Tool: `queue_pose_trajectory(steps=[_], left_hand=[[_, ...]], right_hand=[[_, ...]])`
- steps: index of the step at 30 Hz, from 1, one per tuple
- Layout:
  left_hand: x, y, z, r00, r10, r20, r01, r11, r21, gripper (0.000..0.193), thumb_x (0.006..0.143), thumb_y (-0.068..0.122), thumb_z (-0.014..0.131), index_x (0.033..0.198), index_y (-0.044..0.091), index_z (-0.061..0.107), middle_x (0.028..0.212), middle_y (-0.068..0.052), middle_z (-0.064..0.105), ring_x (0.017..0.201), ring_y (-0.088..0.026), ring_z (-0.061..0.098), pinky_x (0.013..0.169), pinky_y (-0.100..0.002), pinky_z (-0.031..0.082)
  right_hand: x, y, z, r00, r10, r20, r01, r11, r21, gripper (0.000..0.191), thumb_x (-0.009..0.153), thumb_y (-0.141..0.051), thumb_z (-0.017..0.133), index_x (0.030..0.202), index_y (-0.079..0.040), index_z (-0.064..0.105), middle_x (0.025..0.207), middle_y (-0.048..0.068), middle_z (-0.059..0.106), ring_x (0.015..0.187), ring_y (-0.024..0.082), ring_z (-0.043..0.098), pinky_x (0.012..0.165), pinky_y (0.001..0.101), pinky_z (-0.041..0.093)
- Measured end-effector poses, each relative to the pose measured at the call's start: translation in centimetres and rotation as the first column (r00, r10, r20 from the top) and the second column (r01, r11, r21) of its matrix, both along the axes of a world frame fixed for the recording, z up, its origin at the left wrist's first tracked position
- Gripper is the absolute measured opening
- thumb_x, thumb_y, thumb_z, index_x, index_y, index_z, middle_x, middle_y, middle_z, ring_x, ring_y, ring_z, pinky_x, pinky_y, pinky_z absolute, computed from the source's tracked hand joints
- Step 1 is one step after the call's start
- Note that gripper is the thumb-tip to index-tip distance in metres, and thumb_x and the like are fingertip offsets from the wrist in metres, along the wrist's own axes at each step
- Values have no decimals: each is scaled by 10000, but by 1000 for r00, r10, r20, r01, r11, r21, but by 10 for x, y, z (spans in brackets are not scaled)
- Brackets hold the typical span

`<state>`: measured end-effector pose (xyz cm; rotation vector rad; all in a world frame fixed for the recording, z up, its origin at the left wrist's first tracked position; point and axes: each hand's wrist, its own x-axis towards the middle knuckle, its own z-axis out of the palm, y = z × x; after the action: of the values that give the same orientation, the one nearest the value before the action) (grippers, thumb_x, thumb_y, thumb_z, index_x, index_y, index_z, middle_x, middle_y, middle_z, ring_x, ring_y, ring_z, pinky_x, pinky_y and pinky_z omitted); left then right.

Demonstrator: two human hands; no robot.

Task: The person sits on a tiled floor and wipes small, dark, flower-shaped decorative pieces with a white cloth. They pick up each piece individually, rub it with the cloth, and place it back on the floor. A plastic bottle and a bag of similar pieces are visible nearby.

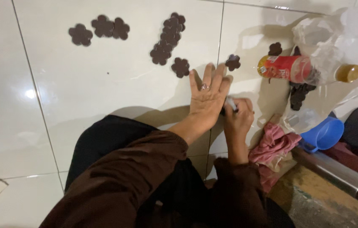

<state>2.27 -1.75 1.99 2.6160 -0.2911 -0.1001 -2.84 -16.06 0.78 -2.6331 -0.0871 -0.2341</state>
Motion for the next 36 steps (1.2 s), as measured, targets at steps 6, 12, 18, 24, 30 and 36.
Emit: queue_pose_trajectory(steps=[6, 12, 18, 24, 30, 36], left_hand=[[-1, -1, -2, 993, -6, -119, -7, 994, -109, 763, 732, -2, 724, 1439, 123, 465, 1577, -139, 277, 1491, -400, 222, 1139, -781, 170], [0, -1, -2, 982, -54, -179, 32, 991, -127, 809, 715, -12, 728, 1457, 119, 432, 1578, -164, 225, 1493, -430, 188, 1132, -794, 132], [4, 2, 2, 950, -115, -289, 86, 990, -109, 874, 701, -47, 712, 1492, 123, 381, 1617, -172, 167, 1514, -428, 125, 1138, -784, 86], [0, 3, 3, 978, -86, -190, 67, 992, -104, 855, 713, -34, 712, 1490, 120, 390, 1612, -172, 185, 1508, -435, 143, 1134, -786, 102], [0, 1, -2, 981, -60, -182, 36, 990, -133, 793, 741, 9, 722, 1467, 102, 416, 1595, -161, 214, 1504, -431, 175, 1135, -798, 126], [-3, -2, -7, 983, -59, -171, 38, 991, -129, 790, 741, 9, 729, 1461, 108, 420, 1588, -172, 219, 1506, -443, 176, 1126, -804, 128]], right_hand=[[-1, 1, 15, 981, -11, -195, 22, 998, 54, 100, 878, -14, 691, 972, -17, 724, 907, 158, 670, 789, 324, 663, 709, 392, 518], [4, 4, 13, 993, -23, -119, 29, 998, 49, 79, 887, -30, 724, 961, -7, 708, 916, 170, 674, 817, 333, 661, 731, 392, 513], [-6, -1, 16, 965, -90, -247, 100, 995, 30, 101, 905, -78, 748, 886, 6, 695, 857, 174, 658, 757, 332, 649, 686, 404, 492], [-1, 1, 7, 989, -80, -122, 86, 995, 48, 100, 919, -72, 733, 911, 15, 684, 913, 176, 661, 828, 334, 650, 751, 402, 504], [-8, -9, 14, 940, -138, -311, 150, 989, 16, 151, 898, -115, 751, 884, 19, 682, 846, 180, 649, 746, 319, 637, 699, 394, 492], [-2, -9, 2, 993, -72, -89, 76, 996, 48, 127, 916, -82, 725, 891, 19, 652, 885, 181, 645, 816, 329, 633, 757, 401, 500]])
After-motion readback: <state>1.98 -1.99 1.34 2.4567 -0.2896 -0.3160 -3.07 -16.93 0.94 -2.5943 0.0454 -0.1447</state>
